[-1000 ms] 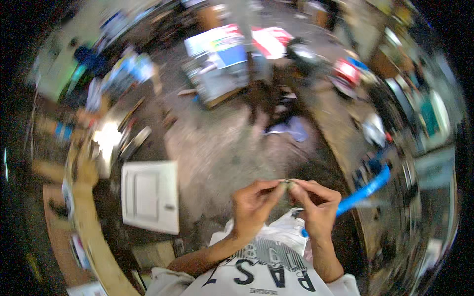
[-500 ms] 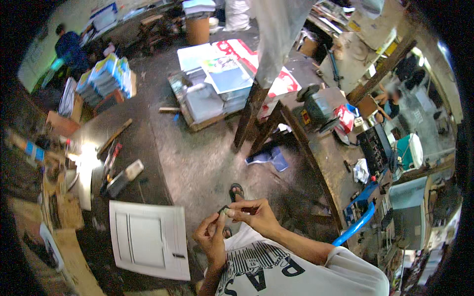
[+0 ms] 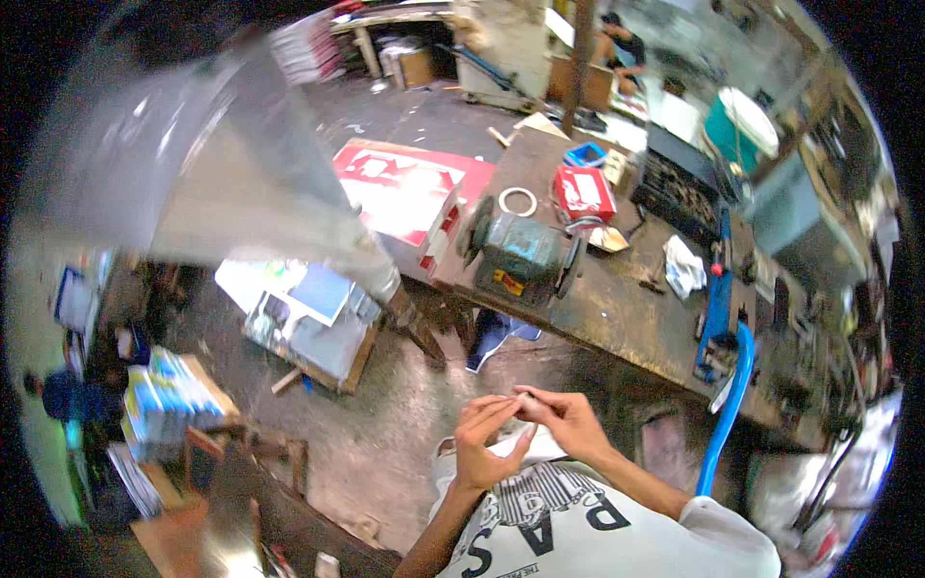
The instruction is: The person fits metal strips into slots on a white template by hand and using a grinding machine to adjust the length of the strips.
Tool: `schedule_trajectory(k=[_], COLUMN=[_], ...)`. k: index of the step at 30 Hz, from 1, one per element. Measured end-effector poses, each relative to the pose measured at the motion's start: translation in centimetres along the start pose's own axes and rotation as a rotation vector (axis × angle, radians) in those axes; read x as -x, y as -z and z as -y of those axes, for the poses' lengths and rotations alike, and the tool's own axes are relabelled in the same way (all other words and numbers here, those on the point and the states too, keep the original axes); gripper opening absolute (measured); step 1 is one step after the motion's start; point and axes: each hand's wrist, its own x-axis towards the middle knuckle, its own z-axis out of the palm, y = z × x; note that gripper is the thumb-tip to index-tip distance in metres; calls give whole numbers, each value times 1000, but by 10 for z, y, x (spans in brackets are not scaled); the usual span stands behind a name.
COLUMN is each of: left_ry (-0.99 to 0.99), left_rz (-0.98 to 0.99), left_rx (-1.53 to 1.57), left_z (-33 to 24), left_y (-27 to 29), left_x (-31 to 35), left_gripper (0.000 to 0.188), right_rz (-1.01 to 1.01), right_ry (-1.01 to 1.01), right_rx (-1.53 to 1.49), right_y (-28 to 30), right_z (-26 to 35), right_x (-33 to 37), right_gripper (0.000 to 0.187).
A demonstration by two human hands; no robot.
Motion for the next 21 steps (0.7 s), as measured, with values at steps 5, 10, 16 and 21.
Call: schedule_trajectory(k=[5,10,16,21], left_ry=[198,495,389,600], left_rz=[222,446,603,511], left_rx=[244,590,641,520], left_z=[87,185,218,208], left_y=[-54,-107,-107,-100], left_x=[-79,-115,-109,-125], left_gripper=[75,79,77,73], right_rz=[-470,-845,-1233,-1205], right_ry=[-159,-117,-116,-81], right_rx=[-109,-4,-377,-316], right_y=[28,15,-6,10], right_z=[-14,0,5,20], right_x=[1,-6,-23,-34], right_gripper=[27,18,14,14])
